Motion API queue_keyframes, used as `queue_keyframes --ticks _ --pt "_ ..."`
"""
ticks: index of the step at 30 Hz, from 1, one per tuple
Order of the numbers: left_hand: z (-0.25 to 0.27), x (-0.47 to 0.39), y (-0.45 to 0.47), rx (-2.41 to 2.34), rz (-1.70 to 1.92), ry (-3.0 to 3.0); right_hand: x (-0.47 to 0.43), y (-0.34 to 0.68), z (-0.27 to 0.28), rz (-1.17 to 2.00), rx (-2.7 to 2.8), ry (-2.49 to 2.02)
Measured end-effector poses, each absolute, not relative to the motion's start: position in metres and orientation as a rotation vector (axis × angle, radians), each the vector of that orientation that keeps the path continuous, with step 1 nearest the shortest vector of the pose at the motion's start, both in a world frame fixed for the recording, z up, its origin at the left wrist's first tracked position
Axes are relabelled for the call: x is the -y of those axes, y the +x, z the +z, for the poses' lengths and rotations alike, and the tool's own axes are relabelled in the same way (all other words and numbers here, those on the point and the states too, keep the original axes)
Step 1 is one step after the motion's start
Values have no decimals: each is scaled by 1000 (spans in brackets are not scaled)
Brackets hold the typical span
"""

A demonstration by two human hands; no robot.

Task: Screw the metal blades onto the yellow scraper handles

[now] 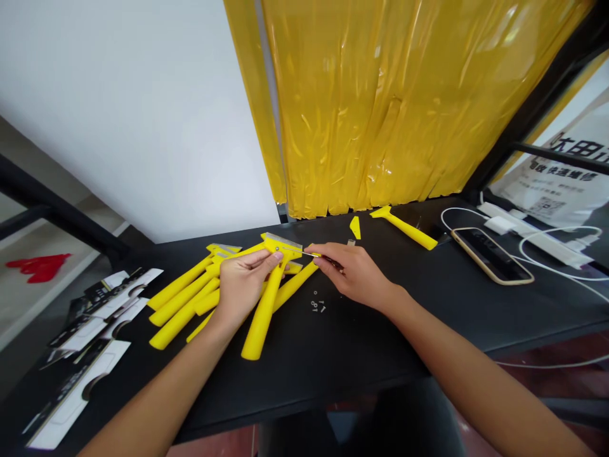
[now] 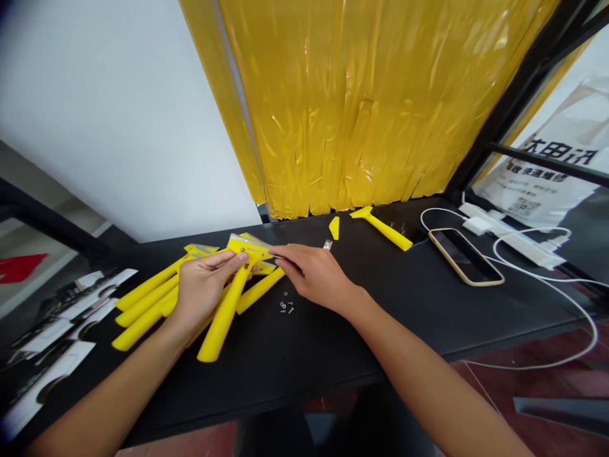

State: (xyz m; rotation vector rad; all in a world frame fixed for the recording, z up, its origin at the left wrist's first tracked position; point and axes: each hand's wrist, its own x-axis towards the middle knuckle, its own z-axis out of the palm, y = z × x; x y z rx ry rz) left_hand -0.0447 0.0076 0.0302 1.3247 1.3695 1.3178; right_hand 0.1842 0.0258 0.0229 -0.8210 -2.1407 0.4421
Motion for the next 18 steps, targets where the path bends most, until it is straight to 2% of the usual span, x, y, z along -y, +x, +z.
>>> queue_keyframes --ticks 18 --pt "25 -7 -46 -1329 1257 1373 -27 183 19 356 2183 -808"
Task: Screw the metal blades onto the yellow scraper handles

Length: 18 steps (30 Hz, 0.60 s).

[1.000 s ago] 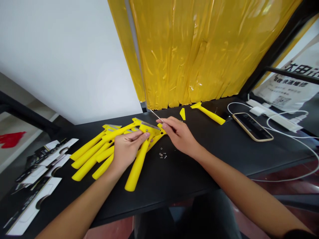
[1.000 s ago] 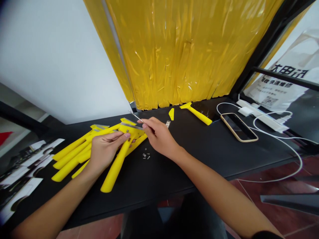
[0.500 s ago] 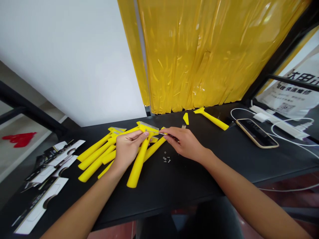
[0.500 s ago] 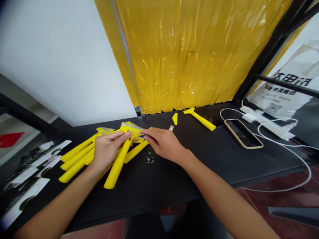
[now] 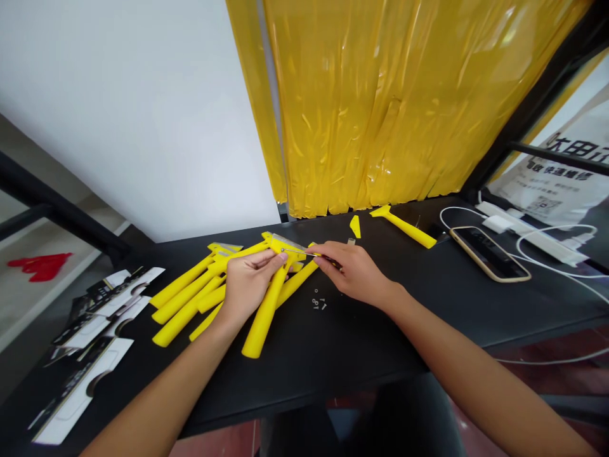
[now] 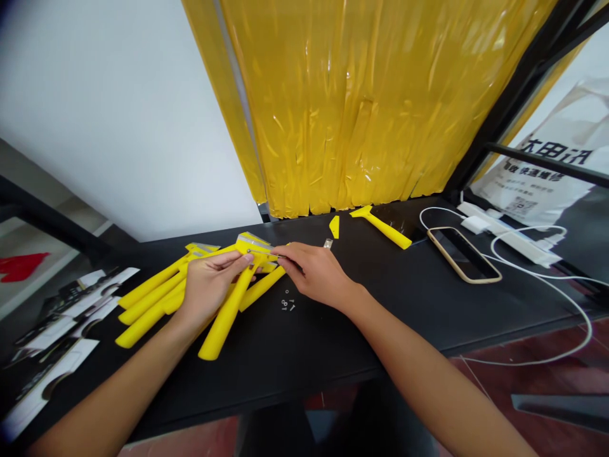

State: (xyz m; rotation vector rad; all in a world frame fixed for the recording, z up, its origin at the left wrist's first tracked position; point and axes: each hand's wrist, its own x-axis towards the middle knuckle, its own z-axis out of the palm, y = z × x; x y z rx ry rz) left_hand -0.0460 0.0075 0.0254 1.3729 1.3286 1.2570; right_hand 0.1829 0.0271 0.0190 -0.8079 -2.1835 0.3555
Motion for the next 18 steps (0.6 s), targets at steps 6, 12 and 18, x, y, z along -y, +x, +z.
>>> queue_keyframes --ticks 6,12,18 --pt "23 -8 -47 -1420 1278 1549 -31 187 12 155 2236 -831" --pt "18 -6 -47 -1593 1318 1786 -28 186 15 96 2201 -951" --pt "25 -7 -48 -1671 1408 1732 -23 185 25 535 2079 -842"
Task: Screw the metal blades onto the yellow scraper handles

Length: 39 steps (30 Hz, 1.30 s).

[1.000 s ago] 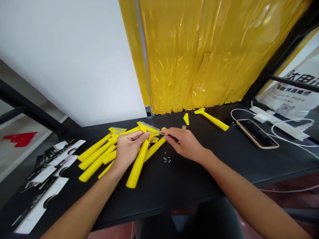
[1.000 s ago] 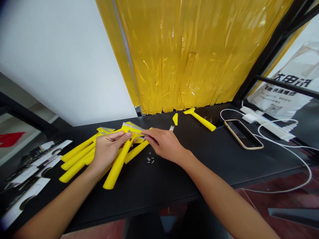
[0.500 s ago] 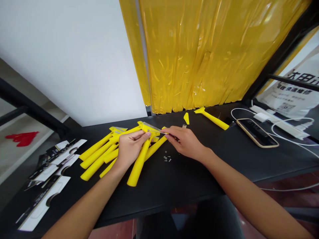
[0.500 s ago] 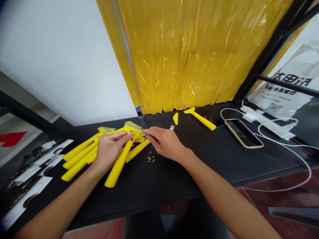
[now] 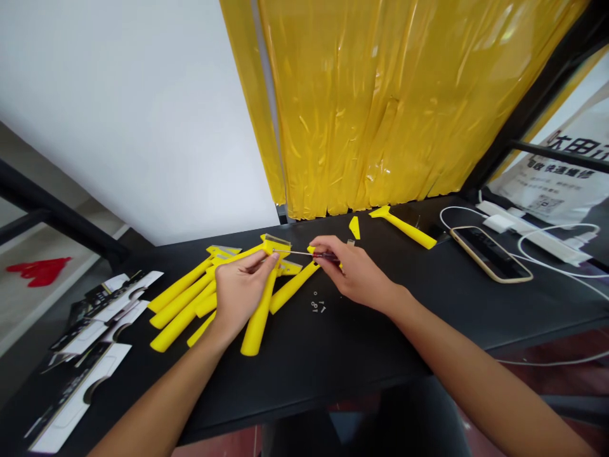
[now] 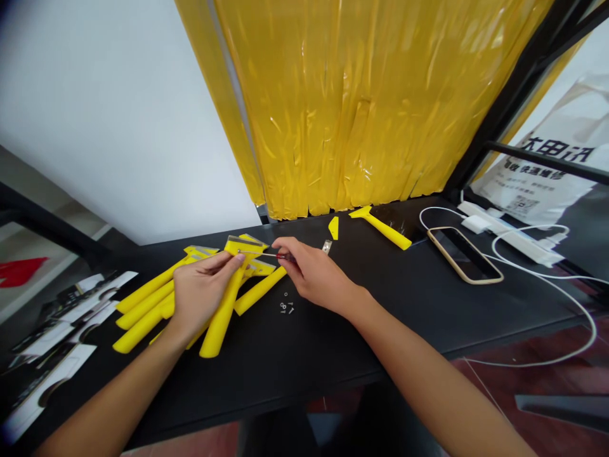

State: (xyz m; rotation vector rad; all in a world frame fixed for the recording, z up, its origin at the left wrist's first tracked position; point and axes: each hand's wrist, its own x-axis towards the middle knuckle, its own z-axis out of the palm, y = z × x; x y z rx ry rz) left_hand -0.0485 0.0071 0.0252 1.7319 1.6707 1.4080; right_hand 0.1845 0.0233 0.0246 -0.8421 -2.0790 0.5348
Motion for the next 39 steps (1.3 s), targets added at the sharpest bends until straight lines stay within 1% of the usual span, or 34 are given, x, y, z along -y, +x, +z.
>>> queue_keyframes --ticks 2,6,11,16,19,25,31,35,39 --pt "27 -7 -49 -1672 1419 1788 -24 186 26 551 2063 -892" --pt "26 -6 -50 -1676 1421 1877 -22 187 27 484 2112 -1027" --pt "26 -8 -53 -1699 1444 1853 -23 185 25 607 2049 -882" --pt "26 -7 -52 -1667 1412 1906 -26 188 28 473 1978 -1000" --pt "23 -5 -50 -1656 1403 1971 -22 187 31 406 1968 -971" --pt "23 -6 -52 -1634 1442 1991 -22 184 26 530 1970 -908" --pt "27 -4 -50 -1656 1481 2036 -26 189 30 377 1996 -1047" --pt "25 -3 -50 -1671 1444 1997 -27 191 27 432 2071 -1054" --pt "27 -3 -50 -1676 1435 1973 -28 191 24 399 2161 -1114"
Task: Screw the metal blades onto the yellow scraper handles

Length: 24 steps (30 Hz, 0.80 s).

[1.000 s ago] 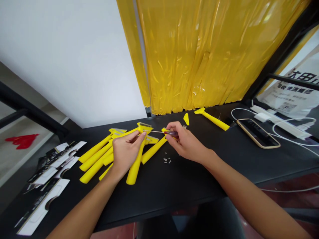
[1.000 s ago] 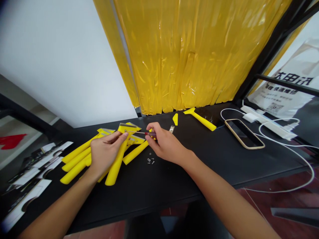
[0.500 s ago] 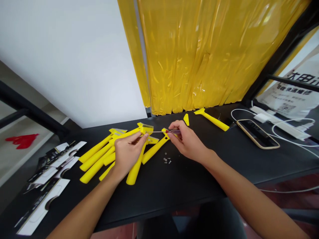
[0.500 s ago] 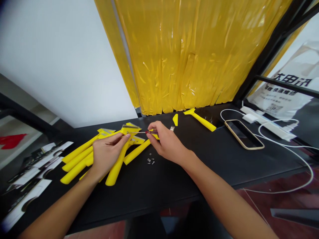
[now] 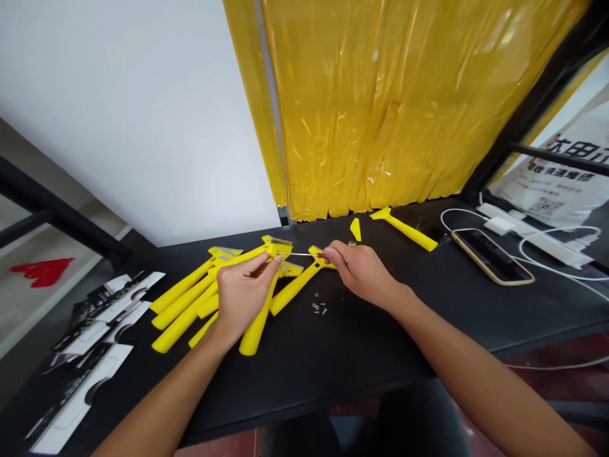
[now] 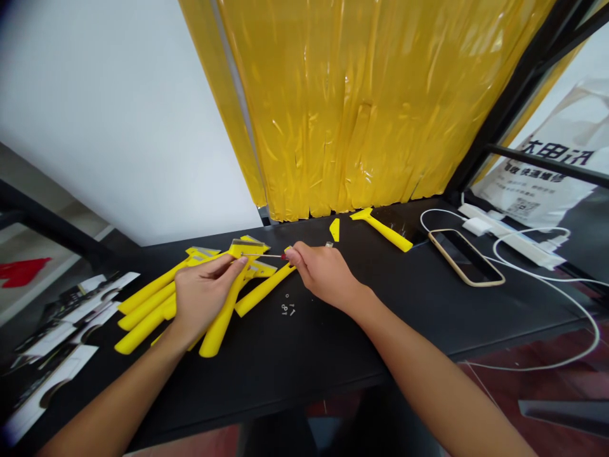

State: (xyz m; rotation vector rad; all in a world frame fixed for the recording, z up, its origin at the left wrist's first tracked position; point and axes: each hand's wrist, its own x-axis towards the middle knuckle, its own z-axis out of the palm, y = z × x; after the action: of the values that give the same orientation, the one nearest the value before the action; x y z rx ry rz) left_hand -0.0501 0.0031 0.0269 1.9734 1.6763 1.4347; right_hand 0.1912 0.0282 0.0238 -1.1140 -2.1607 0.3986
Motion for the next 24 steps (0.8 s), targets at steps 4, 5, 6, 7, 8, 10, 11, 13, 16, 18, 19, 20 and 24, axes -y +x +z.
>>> queue_keyframes --ticks 4,5,6,7,8,10,11,13,16,18,19,20,24 --pt "29 -3 -50 -1681 1421 1982 -26 190 24 460 2116 -1073" --pt "29 -3 -50 -1684 1414 1977 -26 190 24 473 2107 -1052" --pt "29 -3 -50 -1685 1410 1971 -26 190 24 475 2105 -1040" --pt "28 -4 -51 -1683 1416 1963 -27 190 24 461 2107 -1043" --pt "27 -4 -51 -1681 1420 1957 -28 190 24 432 2111 -1062" --pt "26 -4 -51 -1681 1433 1953 -30 190 24 365 2117 -1122" --pt "26 -4 -50 -1679 1431 1965 -31 190 24 346 2120 -1143" --pt "26 -3 -49 -1675 1411 2011 -32 190 24 344 2111 -1144" --pt "27 -3 -48 -1686 1408 2055 -31 190 24 402 2074 -1110" --pt "27 -3 -48 -1692 1422 2038 -30 190 23 434 2087 -1092" --pt "27 -3 -49 -1691 1423 2029 -30 190 23 427 2113 -1093" --pt "27 -3 -49 -1688 1423 2023 -29 190 24 406 2144 -1101" --pt "28 -4 -51 -1697 1422 2041 -27 189 25 385 2191 -1099"
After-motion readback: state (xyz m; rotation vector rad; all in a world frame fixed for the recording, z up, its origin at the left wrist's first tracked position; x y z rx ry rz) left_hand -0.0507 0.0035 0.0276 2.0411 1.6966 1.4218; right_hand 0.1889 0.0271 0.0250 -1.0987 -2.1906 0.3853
